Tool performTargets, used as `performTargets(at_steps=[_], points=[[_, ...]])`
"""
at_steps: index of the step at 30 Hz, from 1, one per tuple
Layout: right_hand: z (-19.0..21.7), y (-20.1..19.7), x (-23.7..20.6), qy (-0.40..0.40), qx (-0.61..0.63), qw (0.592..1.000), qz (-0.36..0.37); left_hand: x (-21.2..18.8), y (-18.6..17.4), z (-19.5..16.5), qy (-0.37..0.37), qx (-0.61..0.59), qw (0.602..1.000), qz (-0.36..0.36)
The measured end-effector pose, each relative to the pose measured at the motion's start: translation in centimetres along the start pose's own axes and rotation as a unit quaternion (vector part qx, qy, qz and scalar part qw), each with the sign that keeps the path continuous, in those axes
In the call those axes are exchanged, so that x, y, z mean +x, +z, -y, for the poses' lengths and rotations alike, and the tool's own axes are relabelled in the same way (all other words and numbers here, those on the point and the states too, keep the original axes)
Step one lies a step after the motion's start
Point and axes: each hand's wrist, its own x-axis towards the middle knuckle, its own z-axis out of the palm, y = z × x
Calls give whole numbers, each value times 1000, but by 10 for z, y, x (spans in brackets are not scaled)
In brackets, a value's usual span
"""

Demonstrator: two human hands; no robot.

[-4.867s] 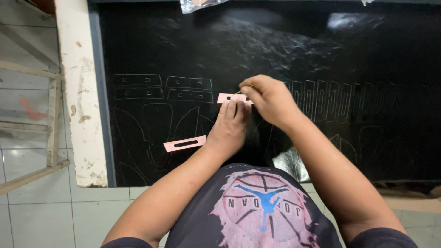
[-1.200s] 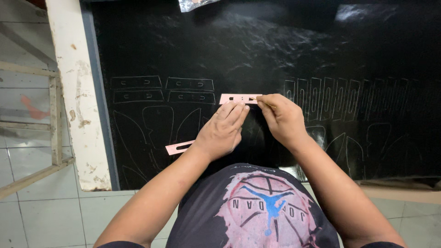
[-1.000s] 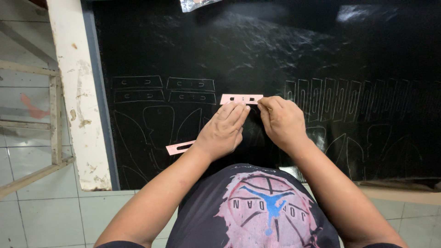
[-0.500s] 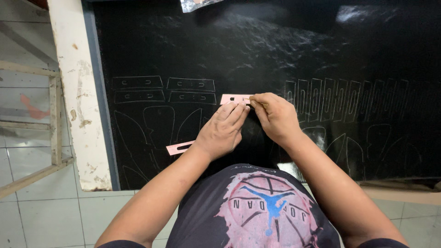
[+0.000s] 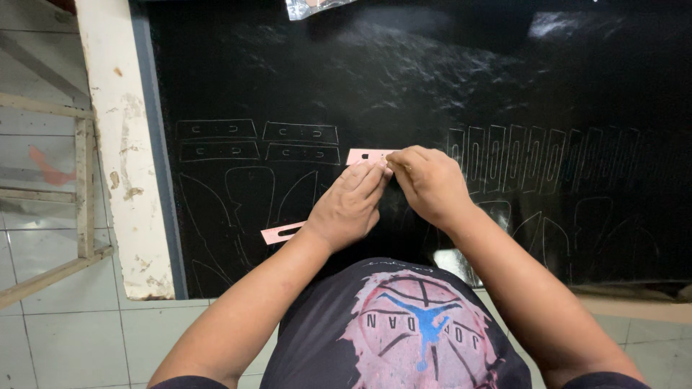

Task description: The person places a small pink paper template on a large sheet of black leather, holds it steady, and traces around it with a pen to mark a pattern outline. They repeat the tracing at several positions across the sheet, then toss the template aside and smooth the leather.

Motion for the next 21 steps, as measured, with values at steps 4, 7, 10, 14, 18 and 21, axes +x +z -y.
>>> performTargets(at_steps=[4,7,10,14,18,21], points=[[0,2,6,5,45,999,-3,-1,1,0,-8,-26,1000,6],[4,5,9,8,60,998,-6,-2,3,0,-5,-3,1000,21],[7,6,10,-7,45,999,-6,-4,6,1,-7,-12,1000,23],[10,5,13,-64,17,998,-10,-6,10,1,-11,0,1000,13],[13,4,19,-87,27,996,20,-6,12,2,0,13,1000,6],[11,-2,23,-92,19,995,38,-5,10,1,4,29,999,18]])
